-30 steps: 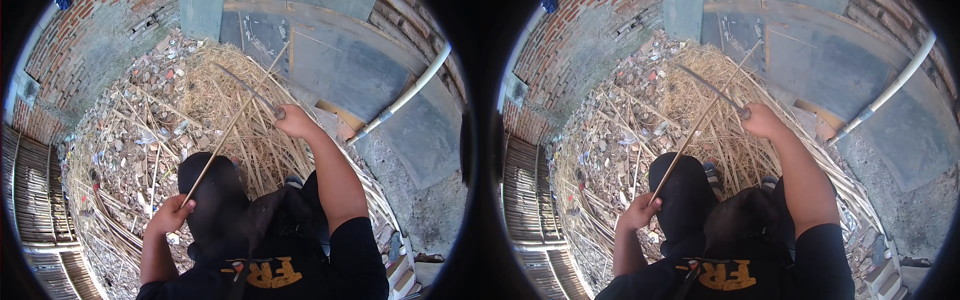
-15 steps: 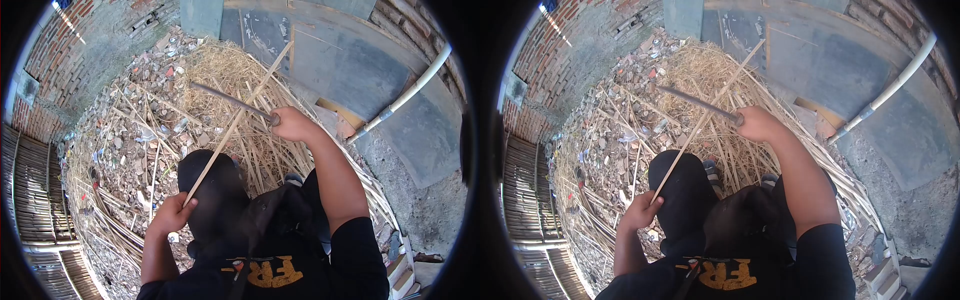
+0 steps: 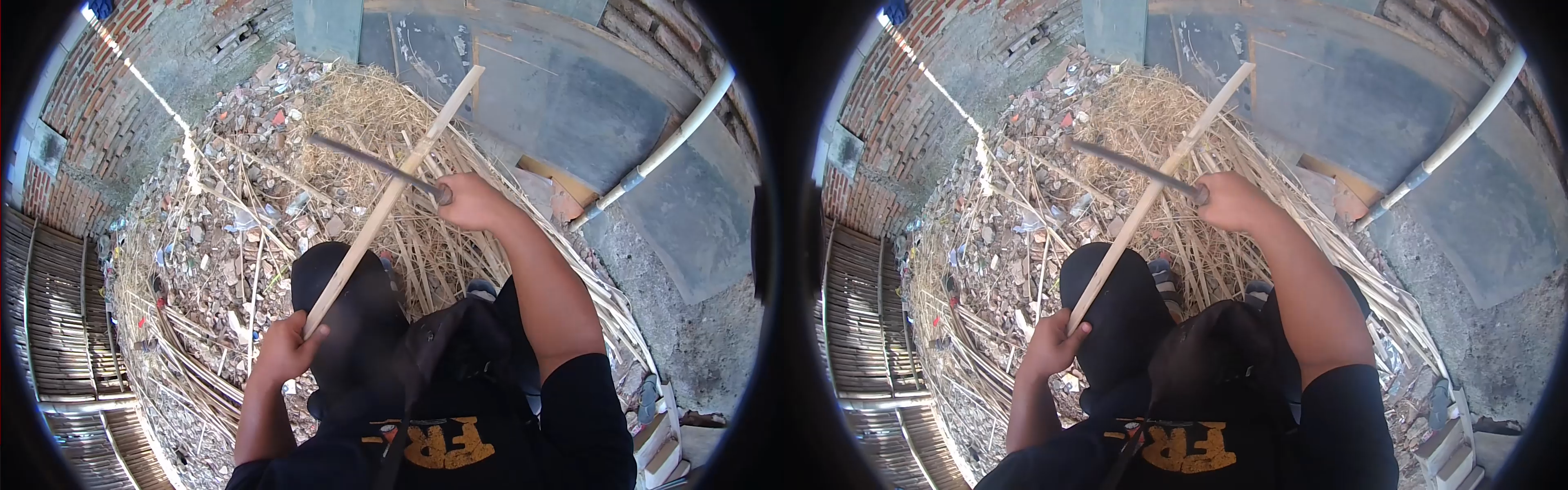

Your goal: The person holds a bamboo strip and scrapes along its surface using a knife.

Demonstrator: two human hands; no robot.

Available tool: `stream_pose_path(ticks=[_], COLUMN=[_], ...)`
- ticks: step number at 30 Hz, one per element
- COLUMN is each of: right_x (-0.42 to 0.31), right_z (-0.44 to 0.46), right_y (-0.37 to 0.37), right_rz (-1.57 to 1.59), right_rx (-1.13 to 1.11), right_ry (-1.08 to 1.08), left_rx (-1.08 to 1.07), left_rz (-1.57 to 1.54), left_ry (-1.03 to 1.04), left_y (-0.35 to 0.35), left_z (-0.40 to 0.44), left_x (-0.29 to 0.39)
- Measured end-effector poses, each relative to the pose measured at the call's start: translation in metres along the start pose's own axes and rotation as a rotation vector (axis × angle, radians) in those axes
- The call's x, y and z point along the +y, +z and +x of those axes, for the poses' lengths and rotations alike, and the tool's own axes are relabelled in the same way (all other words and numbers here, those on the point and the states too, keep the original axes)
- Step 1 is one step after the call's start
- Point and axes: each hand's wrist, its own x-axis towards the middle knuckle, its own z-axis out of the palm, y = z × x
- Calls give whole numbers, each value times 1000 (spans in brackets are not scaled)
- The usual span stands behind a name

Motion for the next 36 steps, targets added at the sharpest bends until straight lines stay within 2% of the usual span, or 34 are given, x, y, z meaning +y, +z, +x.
stream_pose_path(ticks=[4, 5, 8, 11, 14, 17, 20, 21, 23, 24, 25, 29, 32, 33, 36], right_x=[-32, -14, 31, 40, 1, -27, -4, 14, 52, 45, 40, 5, -15, -16, 15], right_z=[-23, -11, 20, 22, 1, -20, -2, 6, 21, 21, 16, -5, -19, -22, -3], right_y=[0, 2, 0, 7, 3, 5, -3, -1, 7, 3, 0, 4, 2, 2, -6], right_rz=[-305, -164, 91, 21, -30, -325, -148, 12, 0, 0, -57, -6, -347, -373, -46], right_rx=[-108, -171, -8, 133, 82, -36, -133, -38, 169, 271, 259, 222, 38, 43, -60], right_ry=[-167, -157, 104, 73, -1, -192, -85, 21, 82, 114, 137, -8, -226, -231, -30], left_rx=[-29, -41, -39, 25, 56, 31, 42, 56, 82, 79, 73, 56, 61, 78, 102], left_rz=[-94, -117, -89, -22, -21, -46, -42, -46, -21, -14, -8, 6, 19, 36, 55], left_ry=[26, 34, 61, 89, 73, 68, 76, 83, 85, 70, 55, 56, 62, 98, 144], left_y=[4, 3, -2, -3, 3, 5, 8, 9, 8, 6, 4, 6, 6, 5, 1], left_z=[5, 5, 1, 0, 0, 4, 0, -1, -1, -2, -2, -1, 0, 0, -6], left_x=[-7, -8, -5, -7, -8, -6, -12, -13, -11, -9, -6, -8, -6, -6, -13])
